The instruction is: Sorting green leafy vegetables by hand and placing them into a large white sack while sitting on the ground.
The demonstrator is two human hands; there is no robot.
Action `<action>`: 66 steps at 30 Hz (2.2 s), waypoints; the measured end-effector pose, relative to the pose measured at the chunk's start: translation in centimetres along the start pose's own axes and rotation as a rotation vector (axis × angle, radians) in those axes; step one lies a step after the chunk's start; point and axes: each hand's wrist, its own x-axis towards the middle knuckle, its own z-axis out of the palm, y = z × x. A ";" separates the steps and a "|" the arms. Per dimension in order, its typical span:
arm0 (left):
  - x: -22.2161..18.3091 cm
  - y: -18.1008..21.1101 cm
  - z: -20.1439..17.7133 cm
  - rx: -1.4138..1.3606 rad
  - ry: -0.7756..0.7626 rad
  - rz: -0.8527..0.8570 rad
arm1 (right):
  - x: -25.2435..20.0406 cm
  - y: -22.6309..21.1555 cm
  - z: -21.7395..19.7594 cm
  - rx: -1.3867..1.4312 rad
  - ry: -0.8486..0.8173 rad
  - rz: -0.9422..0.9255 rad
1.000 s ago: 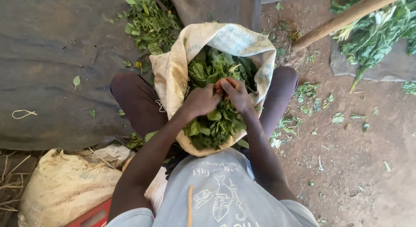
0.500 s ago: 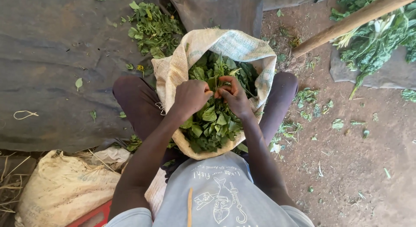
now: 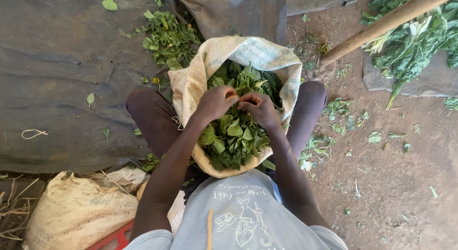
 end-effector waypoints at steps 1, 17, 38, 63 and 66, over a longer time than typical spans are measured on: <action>0.1 -1.3 0.6 0.032 -0.027 -0.033 | 0.1 0.4 -0.1 0.049 0.024 0.005; 3.5 -4.7 4.4 0.289 -0.020 0.032 | -0.5 3.7 1.6 0.194 0.282 -0.062; 2.6 -3.7 1.4 0.693 -0.002 0.186 | -2.2 -0.9 4.2 -0.004 0.476 -0.254; 1.4 -5.9 0.7 0.617 -0.025 0.104 | -3.7 3.6 2.4 -0.073 0.631 -0.105; 0.9 -7.5 2.0 0.473 -0.001 -0.047 | -4.2 2.9 2.3 -0.071 0.592 -0.052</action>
